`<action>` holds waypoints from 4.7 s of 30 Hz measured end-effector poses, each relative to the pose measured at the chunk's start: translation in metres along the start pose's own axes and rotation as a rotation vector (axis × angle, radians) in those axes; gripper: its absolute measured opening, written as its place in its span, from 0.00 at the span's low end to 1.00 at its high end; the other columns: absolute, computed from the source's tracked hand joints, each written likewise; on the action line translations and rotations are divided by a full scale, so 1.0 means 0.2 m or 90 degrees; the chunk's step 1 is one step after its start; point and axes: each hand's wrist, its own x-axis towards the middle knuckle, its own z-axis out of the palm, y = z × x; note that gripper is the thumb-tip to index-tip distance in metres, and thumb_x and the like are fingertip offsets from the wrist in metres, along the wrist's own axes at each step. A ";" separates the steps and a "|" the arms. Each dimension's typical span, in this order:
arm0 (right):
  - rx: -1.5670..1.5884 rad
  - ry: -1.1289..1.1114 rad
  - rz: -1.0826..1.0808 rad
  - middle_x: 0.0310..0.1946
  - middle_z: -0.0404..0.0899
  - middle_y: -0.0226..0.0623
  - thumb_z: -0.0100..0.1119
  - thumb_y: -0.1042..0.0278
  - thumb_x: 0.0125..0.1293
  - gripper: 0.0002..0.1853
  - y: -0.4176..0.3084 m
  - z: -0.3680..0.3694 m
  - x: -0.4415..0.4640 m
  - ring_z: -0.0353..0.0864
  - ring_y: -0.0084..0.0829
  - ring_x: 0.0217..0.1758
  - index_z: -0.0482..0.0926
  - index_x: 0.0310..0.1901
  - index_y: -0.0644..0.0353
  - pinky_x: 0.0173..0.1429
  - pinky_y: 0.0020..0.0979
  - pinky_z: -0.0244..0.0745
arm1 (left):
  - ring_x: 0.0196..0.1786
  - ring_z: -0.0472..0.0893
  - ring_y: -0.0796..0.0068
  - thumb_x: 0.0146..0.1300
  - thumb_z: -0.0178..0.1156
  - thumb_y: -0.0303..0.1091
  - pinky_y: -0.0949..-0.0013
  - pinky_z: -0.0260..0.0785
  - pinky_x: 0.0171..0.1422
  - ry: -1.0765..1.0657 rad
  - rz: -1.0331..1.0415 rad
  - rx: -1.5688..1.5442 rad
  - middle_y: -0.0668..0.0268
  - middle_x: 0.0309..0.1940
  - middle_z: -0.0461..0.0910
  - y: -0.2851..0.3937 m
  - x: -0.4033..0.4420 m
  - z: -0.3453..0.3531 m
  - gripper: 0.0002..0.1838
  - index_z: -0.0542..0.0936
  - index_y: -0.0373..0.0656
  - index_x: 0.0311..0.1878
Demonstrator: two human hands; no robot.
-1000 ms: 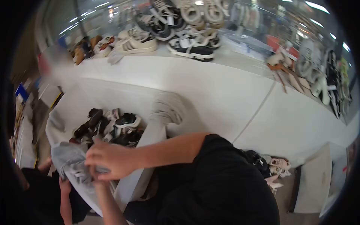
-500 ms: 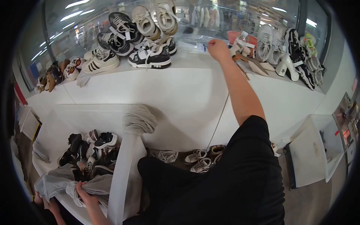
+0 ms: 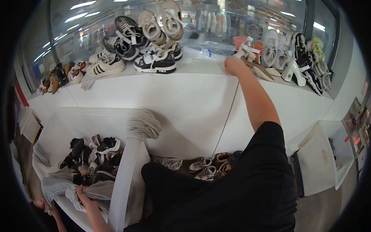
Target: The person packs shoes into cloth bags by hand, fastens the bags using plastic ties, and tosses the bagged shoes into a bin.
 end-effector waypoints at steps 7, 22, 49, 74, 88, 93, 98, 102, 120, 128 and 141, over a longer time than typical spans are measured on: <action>-0.039 -0.017 -0.053 0.43 0.87 0.54 0.56 0.73 0.60 0.12 -0.05 0.03 0.06 0.86 0.53 0.47 0.86 0.41 0.66 0.53 0.48 0.80 | 0.38 0.76 0.72 0.60 0.65 0.40 0.66 0.70 0.50 0.004 0.015 -0.006 0.70 0.30 0.77 0.02 -0.03 0.02 0.10 0.75 0.49 0.31; 0.201 0.258 -0.114 0.40 0.84 0.52 0.54 0.72 0.70 0.08 -0.24 -0.09 0.22 0.85 0.52 0.43 0.76 0.47 0.63 0.49 0.45 0.78 | 0.37 0.77 0.72 0.62 0.65 0.42 0.66 0.70 0.50 -0.030 -0.006 -0.036 0.70 0.30 0.78 0.07 -0.11 0.06 0.10 0.77 0.49 0.30; 1.205 -0.654 -0.579 0.33 0.83 0.31 0.62 0.67 0.71 0.10 -3.70 0.40 -1.52 0.79 0.22 0.36 0.76 0.48 0.62 0.37 0.29 0.73 | 0.50 0.80 0.70 0.69 0.64 0.38 0.63 0.72 0.59 -0.071 0.032 0.029 0.67 0.46 0.82 0.16 -0.06 0.00 0.12 0.81 0.45 0.51; 0.804 -0.239 -0.792 0.33 0.84 0.46 0.58 0.66 0.69 0.07 -3.53 0.52 -1.41 0.84 0.52 0.41 0.80 0.38 0.60 0.44 0.50 0.77 | 0.64 0.76 0.61 0.66 0.68 0.51 0.57 0.67 0.70 0.098 0.603 0.523 0.59 0.63 0.77 0.24 0.20 -0.21 0.32 0.75 0.40 0.66; 0.929 -0.297 -0.808 0.42 0.81 0.41 0.62 0.65 0.67 0.11 -3.44 0.43 -1.51 0.83 0.48 0.44 0.79 0.48 0.56 0.46 0.46 0.78 | 0.56 0.81 0.62 0.75 0.58 0.50 0.57 0.72 0.63 -0.039 0.177 0.255 0.64 0.52 0.81 0.19 0.15 -0.22 0.19 0.78 0.45 0.55; 0.893 -0.147 -1.108 0.42 0.78 0.37 0.65 0.67 0.62 0.17 -3.44 0.45 -1.67 0.82 0.46 0.45 0.78 0.52 0.53 0.45 0.46 0.78 | 0.54 0.82 0.64 0.79 0.52 0.52 0.56 0.75 0.61 -0.018 0.003 -0.140 0.66 0.50 0.82 0.32 0.04 -0.19 0.17 0.76 0.48 0.52; 0.890 -0.030 -1.197 0.42 0.79 0.35 0.66 0.67 0.62 0.14 -3.45 0.44 -1.72 0.82 0.43 0.43 0.80 0.49 0.54 0.46 0.43 0.80 | 0.54 0.81 0.62 0.79 0.50 0.53 0.54 0.75 0.62 0.006 -0.004 -0.157 0.65 0.51 0.80 0.31 0.01 -0.16 0.19 0.73 0.48 0.56; 0.954 0.009 -1.158 0.38 0.82 0.36 0.65 0.69 0.64 0.05 -3.49 0.44 -1.70 0.83 0.41 0.42 0.83 0.38 0.59 0.45 0.40 0.79 | 0.56 0.80 0.65 0.79 0.51 0.52 0.56 0.73 0.63 -0.012 0.011 -0.191 0.66 0.54 0.80 0.28 0.00 -0.14 0.18 0.72 0.49 0.57; 0.934 -0.727 -0.846 0.20 0.78 0.32 0.54 0.59 0.76 0.19 -3.53 0.37 -1.71 0.73 0.23 0.25 0.80 0.28 0.59 0.34 0.32 0.68 | 0.41 0.81 0.68 0.76 0.51 0.47 0.63 0.75 0.49 -0.056 -0.062 -0.200 0.65 0.37 0.82 0.23 -0.08 -0.02 0.16 0.80 0.46 0.45; 0.904 -0.782 -0.812 0.20 0.77 0.31 0.53 0.61 0.76 0.19 -3.52 0.37 -1.70 0.73 0.22 0.25 0.80 0.27 0.61 0.34 0.31 0.68 | 0.41 0.81 0.65 0.75 0.52 0.46 0.61 0.75 0.50 -0.054 -0.079 -0.187 0.63 0.37 0.81 0.23 -0.11 0.02 0.15 0.80 0.46 0.45; 0.938 -0.885 -0.744 0.19 0.74 0.27 0.51 0.60 0.78 0.21 -3.53 0.38 -1.69 0.72 0.19 0.25 0.79 0.26 0.61 0.33 0.28 0.67 | 0.39 0.80 0.64 0.72 0.52 0.45 0.60 0.73 0.44 -0.038 -0.086 -0.127 0.63 0.35 0.80 0.23 -0.11 0.01 0.14 0.80 0.47 0.46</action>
